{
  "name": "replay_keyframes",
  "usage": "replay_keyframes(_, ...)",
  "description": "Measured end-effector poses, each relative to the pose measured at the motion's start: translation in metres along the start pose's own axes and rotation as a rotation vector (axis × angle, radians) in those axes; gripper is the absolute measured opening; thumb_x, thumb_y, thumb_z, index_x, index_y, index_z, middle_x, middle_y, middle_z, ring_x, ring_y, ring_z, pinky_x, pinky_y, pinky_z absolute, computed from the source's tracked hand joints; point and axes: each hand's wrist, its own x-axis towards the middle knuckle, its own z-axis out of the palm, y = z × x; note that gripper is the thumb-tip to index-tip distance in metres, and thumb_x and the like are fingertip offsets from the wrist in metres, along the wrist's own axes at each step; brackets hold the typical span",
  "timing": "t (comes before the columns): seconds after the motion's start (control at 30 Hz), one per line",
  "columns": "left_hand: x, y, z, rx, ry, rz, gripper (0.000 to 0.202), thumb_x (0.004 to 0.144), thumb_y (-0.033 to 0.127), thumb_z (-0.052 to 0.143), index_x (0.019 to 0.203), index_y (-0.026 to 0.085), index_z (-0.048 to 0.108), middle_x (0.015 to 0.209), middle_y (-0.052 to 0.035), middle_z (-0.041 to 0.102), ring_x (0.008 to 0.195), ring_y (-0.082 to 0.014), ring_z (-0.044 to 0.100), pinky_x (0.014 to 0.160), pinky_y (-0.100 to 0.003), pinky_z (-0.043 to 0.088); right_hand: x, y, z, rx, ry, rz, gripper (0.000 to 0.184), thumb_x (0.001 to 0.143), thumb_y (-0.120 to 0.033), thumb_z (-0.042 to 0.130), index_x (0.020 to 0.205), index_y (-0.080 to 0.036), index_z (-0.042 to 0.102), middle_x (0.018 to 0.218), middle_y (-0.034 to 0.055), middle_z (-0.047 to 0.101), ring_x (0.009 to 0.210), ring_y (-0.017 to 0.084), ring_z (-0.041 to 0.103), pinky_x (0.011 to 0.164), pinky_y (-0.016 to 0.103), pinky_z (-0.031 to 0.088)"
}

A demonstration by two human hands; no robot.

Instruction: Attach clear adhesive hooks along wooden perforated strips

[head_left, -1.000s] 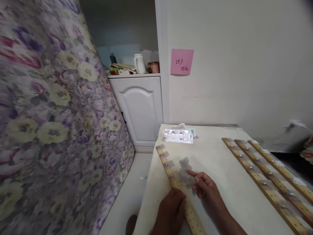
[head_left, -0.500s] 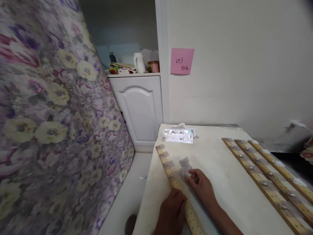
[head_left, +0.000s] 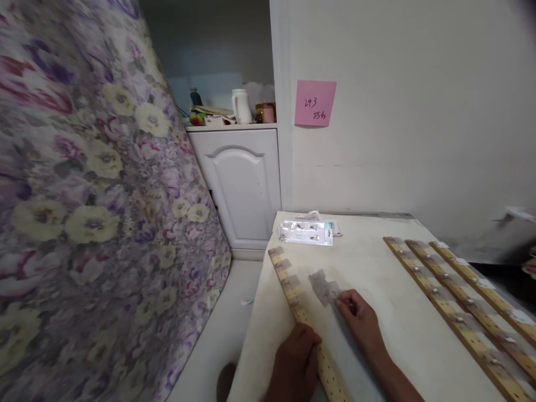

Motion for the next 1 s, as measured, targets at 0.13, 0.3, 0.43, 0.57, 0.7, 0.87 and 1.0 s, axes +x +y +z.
replay_keyframes(0.13, 0.002, 0.003, -0.002, -0.053, 0.036, -0.057, 0.015, 0.087, 0.017, 0.045, 0.083, 0.021, 0.060, 0.085, -0.0014, 0.061, 0.081, -0.0151, 0.057, 0.076, -0.026, 0.044, -0.005, -0.005, -0.003, 0.004, 0.045, -0.006, 0.021, 0.079, -0.042, 0.060, 0.074, -0.021, 0.058, 0.063, -0.0020, 0.056, 0.060, 0.016, 0.051, 0.056, 0.026, 0.041)
replay_keyframes(0.3, 0.006, 0.008, -0.006, -0.156, 0.102, -0.214, 0.013, 0.084, 0.020, 0.050, 0.084, 0.020, 0.063, 0.078, -0.0008, 0.064, 0.072, -0.0151, 0.056, 0.066, -0.024, 0.042, -0.016, -0.013, -0.002, 0.065, 0.050, -0.114, 0.014, 0.082, -0.035, 0.058, 0.079, -0.021, 0.059, 0.107, 0.0077, 0.064, 0.065, 0.015, 0.059, 0.059, 0.029, 0.049)
replay_keyframes(0.43, 0.011, 0.009, -0.009, -0.409, 0.109, -0.353, 0.021, 0.086, 0.036, 0.051, 0.091, 0.018, 0.062, 0.077, -0.0005, 0.063, 0.061, -0.0125, 0.053, 0.059, -0.023, 0.040, -0.025, -0.018, 0.001, 0.020, -0.108, -0.339, 0.010, 0.083, -0.025, 0.056, 0.076, -0.022, 0.063, 0.106, 0.0092, 0.065, 0.082, 0.021, 0.064, 0.068, 0.031, 0.054)
replay_keyframes(0.57, 0.014, 0.010, -0.012, -0.631, 0.123, -0.397, 0.039, 0.089, 0.051, 0.044, 0.079, 0.017, 0.058, 0.065, 0.0014, 0.059, 0.051, -0.0103, 0.049, 0.052, -0.022, 0.038, -0.029, -0.022, 0.005, 0.008, -0.210, -0.477, 0.013, 0.083, -0.018, 0.054, 0.078, -0.024, 0.066, 0.096, 0.0081, 0.068, 0.087, 0.021, 0.065, 0.071, 0.031, 0.054)
replay_keyframes(0.7, 0.016, 0.010, -0.010, -0.702, 0.107, -0.464, 0.041, 0.086, 0.054, 0.049, 0.069, 0.017, 0.053, 0.052, 0.0045, 0.052, 0.044, -0.0088, 0.044, 0.045, -0.020, 0.032, -0.029, -0.025, 0.009, -0.032, -0.269, -0.525, 0.019, 0.084, -0.015, 0.052, 0.079, -0.025, 0.068, 0.094, 0.0071, 0.069, 0.088, 0.020, 0.065, 0.075, 0.031, 0.055)
replay_keyframes(0.87, 0.017, 0.005, -0.007, -0.682, 0.110, -0.511, 0.035, 0.082, 0.050, 0.056, 0.068, 0.017, 0.051, 0.053, 0.0051, 0.053, 0.040, -0.0070, 0.040, 0.041, -0.020, 0.027, -0.030, -0.023, 0.009, -0.019, -0.281, -0.522, 0.023, 0.084, -0.012, 0.046, 0.084, -0.025, 0.065, 0.103, 0.0077, 0.065, 0.094, 0.020, 0.063, 0.080, 0.033, 0.053)
replay_keyframes(1.0, 0.017, 0.000, -0.009, -0.624, 0.127, -0.528, 0.034, 0.082, 0.048, 0.055, 0.068, 0.018, 0.052, 0.054, 0.0053, 0.053, 0.039, -0.0064, 0.037, 0.040, -0.019, 0.026, -0.030, -0.022, 0.005, 0.088, -0.221, -0.391, 0.018, 0.087, -0.018, 0.043, 0.091, -0.024, 0.060, 0.109, 0.0084, 0.061, 0.083, 0.019, 0.063, 0.070, 0.030, 0.051)
